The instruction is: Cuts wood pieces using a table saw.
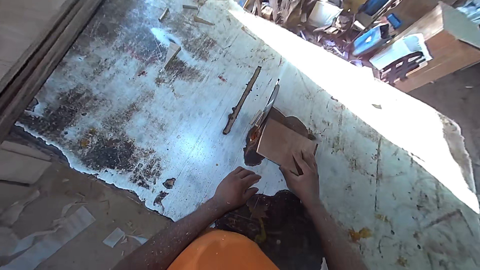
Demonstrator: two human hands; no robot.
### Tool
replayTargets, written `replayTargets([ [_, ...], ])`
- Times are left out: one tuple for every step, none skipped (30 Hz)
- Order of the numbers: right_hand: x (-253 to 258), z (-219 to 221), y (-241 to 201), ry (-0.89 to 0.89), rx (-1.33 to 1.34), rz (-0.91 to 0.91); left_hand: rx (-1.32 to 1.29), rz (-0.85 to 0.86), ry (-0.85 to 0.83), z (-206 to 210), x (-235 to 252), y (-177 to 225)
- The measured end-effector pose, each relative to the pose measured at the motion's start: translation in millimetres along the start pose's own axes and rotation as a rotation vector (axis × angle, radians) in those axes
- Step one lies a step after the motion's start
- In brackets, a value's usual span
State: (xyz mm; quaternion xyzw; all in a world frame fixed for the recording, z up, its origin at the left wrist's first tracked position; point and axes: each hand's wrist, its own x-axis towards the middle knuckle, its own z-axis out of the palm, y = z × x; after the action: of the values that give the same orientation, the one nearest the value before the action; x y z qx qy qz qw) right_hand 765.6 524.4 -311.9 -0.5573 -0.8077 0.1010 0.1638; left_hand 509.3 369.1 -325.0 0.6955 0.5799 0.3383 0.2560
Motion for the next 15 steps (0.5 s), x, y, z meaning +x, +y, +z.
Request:
replayTargets([
  [-6,-2,4,-0.004,0.002,-0.018,0.010,0.005,-0.017,2,2,1],
  [-7,-3,7,-0.006,0.007,-0.048,0.029,0.006,-0.043,3,4,2],
  [-7,-5,11,-0.017,0.006,-0.075,0.051,0.004,-0.071,5,7,3],
  [-4,-8,14,-0.042,0.002,-0.099,0.071,0.000,-0.101,6,9,4],
  [0,-11,17,-0.075,0.001,-0.125,0.085,0.001,-0.124,6,12,5],
  [5,-13,20,-0.109,0.000,-0.155,0.097,0.005,-0.138,7,14,5],
  [10,-13,23,-0.134,0.001,-0.188,0.109,0.010,-0.153,6,16,6],
  [14,-12,25,-0.150,0.009,-0.214,0.119,0.012,-0.163,6,17,6],
  [17,-11,25,-0.166,0.014,-0.226,0.127,0.010,-0.170,6,18,5],
  [19,-8,24,-0.168,0.021,-0.234,0.132,0.007,-0.173,6,19,6],
  [20,-5,22,-0.160,0.029,-0.241,0.137,0.003,-0.172,6,20,6],
  [21,-2,19,-0.148,0.031,-0.245,0.141,-0.003,-0.168,6,21,5],
  [20,1,16,-0.134,0.038,-0.247,0.148,-0.011,-0.170,6,22,6],
  [18,3,13,-0.121,0.047,-0.245,0.154,-0.019,-0.172,6,22,6],
  [16,4,10,-0.111,0.053,-0.239,0.163,-0.024,-0.172,6,22,6],
])
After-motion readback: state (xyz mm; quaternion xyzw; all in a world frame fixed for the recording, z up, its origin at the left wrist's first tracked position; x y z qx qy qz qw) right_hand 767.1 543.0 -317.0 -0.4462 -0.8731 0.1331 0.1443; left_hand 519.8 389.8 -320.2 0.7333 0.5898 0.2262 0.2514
